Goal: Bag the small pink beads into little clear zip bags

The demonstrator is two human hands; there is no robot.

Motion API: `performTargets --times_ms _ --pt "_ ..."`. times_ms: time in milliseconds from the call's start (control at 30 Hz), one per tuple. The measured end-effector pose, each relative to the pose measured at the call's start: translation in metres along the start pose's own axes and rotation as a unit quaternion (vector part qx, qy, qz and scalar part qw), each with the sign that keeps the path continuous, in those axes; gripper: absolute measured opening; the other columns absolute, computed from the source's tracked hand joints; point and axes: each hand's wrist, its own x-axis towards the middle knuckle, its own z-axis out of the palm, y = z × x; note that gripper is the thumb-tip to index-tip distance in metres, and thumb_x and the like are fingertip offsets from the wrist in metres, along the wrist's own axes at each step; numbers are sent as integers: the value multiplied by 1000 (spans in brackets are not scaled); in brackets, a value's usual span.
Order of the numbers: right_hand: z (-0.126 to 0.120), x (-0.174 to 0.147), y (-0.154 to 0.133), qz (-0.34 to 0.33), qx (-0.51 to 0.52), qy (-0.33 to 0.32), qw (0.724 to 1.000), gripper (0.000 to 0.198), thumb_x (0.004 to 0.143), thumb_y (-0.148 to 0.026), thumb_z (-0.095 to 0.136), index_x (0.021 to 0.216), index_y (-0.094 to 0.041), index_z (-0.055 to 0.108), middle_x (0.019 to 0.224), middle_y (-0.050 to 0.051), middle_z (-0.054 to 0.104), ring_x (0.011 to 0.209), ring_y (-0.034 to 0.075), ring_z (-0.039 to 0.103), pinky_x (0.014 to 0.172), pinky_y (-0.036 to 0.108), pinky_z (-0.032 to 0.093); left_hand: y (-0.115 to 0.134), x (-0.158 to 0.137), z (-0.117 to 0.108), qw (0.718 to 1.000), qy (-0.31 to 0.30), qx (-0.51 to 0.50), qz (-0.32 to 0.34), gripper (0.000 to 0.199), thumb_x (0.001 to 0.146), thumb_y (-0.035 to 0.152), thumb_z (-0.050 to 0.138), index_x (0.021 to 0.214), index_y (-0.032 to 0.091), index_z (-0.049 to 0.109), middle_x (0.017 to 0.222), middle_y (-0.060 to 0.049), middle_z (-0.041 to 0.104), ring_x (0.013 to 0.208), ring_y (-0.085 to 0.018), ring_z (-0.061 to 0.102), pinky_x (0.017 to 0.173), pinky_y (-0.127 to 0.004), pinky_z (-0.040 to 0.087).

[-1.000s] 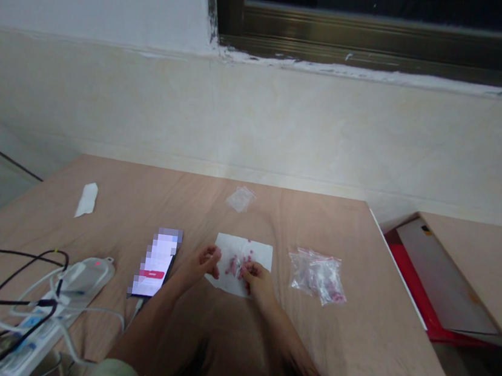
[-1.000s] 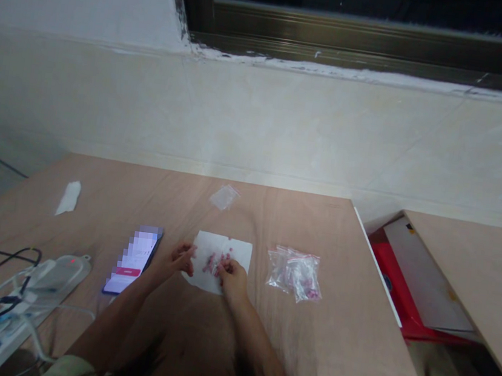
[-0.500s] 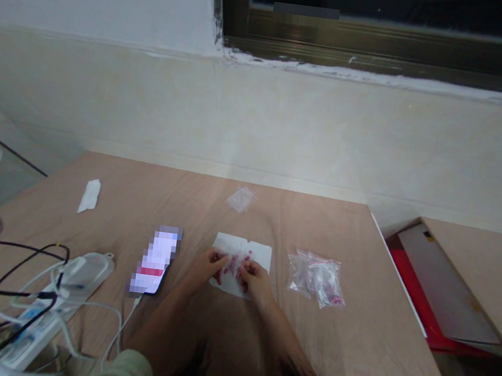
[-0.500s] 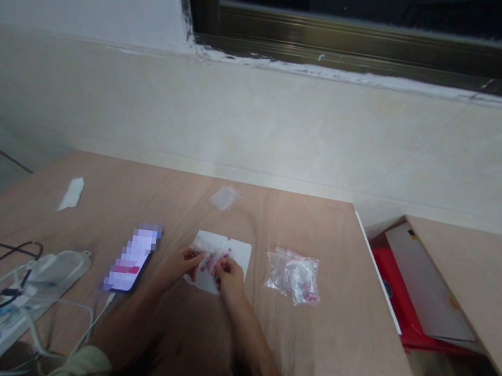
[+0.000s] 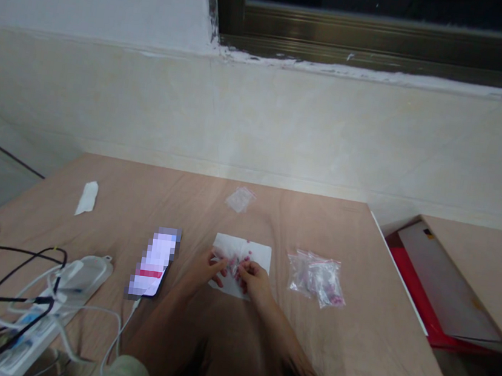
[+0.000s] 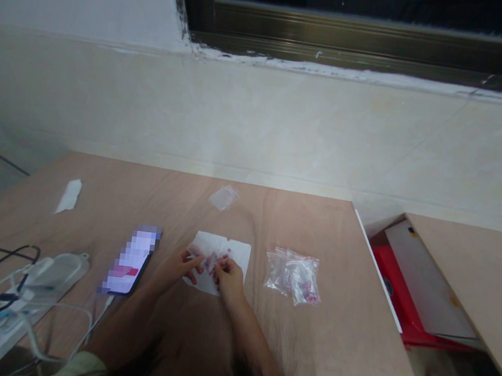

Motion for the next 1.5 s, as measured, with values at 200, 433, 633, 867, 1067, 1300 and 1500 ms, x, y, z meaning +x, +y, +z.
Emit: performTargets --times_ms 200,433,633,867,1067,1300,1500 --pt "-1 0 -1 1 8 -10 1000 26 57 -42 54 59 -17 46 39 -7 41 32 7 34 31 20 25 -3 5 1 999 -13 33 -3 25 62 36 60 63 13 50 46 4 53 38 -9 53 39 -20 45" --pt "0 1 -4 11 -4 -14 1000 26 57 -42 55 59 -17 47 39 -7 42 33 7 35 32 20 25 -3 6 -2 998 17 33 42 19 62 30 59 60 14 49 44 6 50 37 -7 48 38 -18 41" --pt "0 -2 -10 1 -15 -14 1000 24 57 -40 56 57 -17 47 40 -7 42 35 6 35 34 19 24 -1 1 -2 997 30 67 32 19 63 30 58 61 13 50 42 6 48 36 -7 48 35 -18 40" --pt "-1 -3 -12 -8 -27 -27 999 26 58 -42 56 58 -17 50 39 -7 41 34 6 32 35 20 22 -8 4 -3 999 43 14 15 27 58 33 63 74 13 52 55 3 56 41 -10 53 35 -21 46" --pt "2 -4 -12 -26 -10 -32 999 27 58 -43 56 59 -18 46 43 -6 42 36 6 34 35 19 25 -8 0 -3 999 5 -9 36 24 62 32 62 75 13 54 63 0 60 52 -12 58 52 -27 51" --pt "-13 -21 -33 -129 -47 28 990 12 70 -31 45 71 -20 40 63 -2 48 53 11 50 49 23 40 3 -11 -25 994 8 -30 104 42 61 30 64 97 16 50 99 -8 57 90 -18 56 78 -33 46" --pt "-16 -41 -60 -270 -246 -12 931 11 76 -20 42 72 -19 52 73 4 55 73 16 48 67 29 38 13 -9 -24 975 7 129 182 34 65 34 60 95 18 56 98 -8 56 87 -19 53 74 -33 45"
